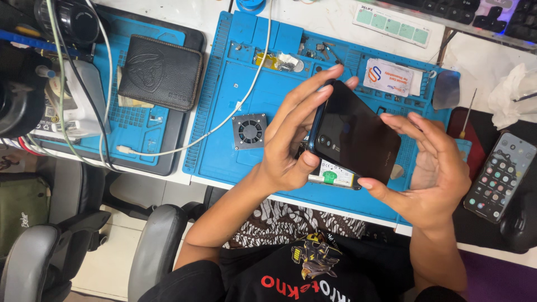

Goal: The person handles a disassembled smartphone, rotating the back cover and inspecting the internal components. They use a small fan to blow air onto the device and then use a screwdriver to remove screws from the motherboard area.

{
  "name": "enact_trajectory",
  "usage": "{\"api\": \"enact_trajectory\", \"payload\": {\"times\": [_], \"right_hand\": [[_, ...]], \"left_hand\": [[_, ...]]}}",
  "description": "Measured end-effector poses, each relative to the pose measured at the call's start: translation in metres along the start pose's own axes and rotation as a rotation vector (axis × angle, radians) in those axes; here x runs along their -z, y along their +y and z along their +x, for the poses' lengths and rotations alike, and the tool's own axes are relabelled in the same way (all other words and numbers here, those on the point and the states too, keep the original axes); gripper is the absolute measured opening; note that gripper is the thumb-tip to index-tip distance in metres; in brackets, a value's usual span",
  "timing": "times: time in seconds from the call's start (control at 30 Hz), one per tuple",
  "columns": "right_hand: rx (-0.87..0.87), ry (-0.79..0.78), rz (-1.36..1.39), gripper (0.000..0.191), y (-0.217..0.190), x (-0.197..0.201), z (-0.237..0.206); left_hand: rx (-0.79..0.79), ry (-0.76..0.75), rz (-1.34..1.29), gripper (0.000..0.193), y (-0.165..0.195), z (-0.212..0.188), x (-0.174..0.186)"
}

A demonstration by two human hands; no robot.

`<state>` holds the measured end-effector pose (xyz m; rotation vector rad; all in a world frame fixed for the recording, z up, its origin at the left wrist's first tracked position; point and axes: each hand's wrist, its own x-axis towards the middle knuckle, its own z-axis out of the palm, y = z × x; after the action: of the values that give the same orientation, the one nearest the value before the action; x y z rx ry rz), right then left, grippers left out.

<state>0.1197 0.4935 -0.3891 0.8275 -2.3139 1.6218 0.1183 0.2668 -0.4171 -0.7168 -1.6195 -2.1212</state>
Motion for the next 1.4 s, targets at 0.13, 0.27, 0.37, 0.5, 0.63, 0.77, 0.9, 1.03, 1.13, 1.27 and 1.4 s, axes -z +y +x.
{"api": "enact_trajectory", "payload": {"times": [0.13,0.27,0.37,0.5,0.63,0.77,0.9,1.03,1.13,1.27,1.4], "right_hand": [[0.033,-0.011,-0.055,0.092,-0.001,0.000,-0.001],[0.050,-0.008,-0.067,0.092,-0.002,0.000,-0.001],[0.059,-0.009,-0.094,0.093,-0.001,-0.001,-0.002],[0.072,-0.013,-0.207,0.097,-0.001,0.001,-0.003],[0.156,0.013,-0.352,0.101,-0.003,0.003,-0.002],[0.225,0.047,-0.436,0.103,-0.006,0.000,0.002],[0.313,0.054,-0.600,0.102,-0.011,-0.001,0.006],[0.345,0.059,-0.596,0.100,-0.011,-0.002,0.010],[0.368,0.052,-0.637,0.100,-0.010,-0.002,0.012],[0.459,0.027,-0.726,0.100,-0.008,0.000,0.016],[0.468,0.019,-0.736,0.095,-0.009,0.000,0.015]], "left_hand": [[-0.003,-0.014,-0.015,0.072,-0.001,-0.002,0.000],[-0.018,-0.010,-0.030,0.069,-0.002,-0.003,-0.001],[-0.025,-0.017,-0.048,0.066,-0.002,-0.002,-0.001],[-0.008,-0.041,-0.053,0.065,0.001,-0.001,0.000],[0.011,-0.069,0.012,0.070,0.004,0.000,0.002],[0.016,-0.061,0.032,0.074,0.002,-0.003,0.002],[0.059,0.011,0.177,0.070,0.002,-0.012,0.005],[0.106,0.106,0.253,0.055,0.001,-0.016,0.007],[0.131,0.185,0.293,0.041,-0.001,-0.015,0.006],[0.174,0.299,0.311,0.028,-0.006,-0.014,0.001],[0.208,0.377,0.260,0.023,-0.012,-0.015,-0.004]]}}
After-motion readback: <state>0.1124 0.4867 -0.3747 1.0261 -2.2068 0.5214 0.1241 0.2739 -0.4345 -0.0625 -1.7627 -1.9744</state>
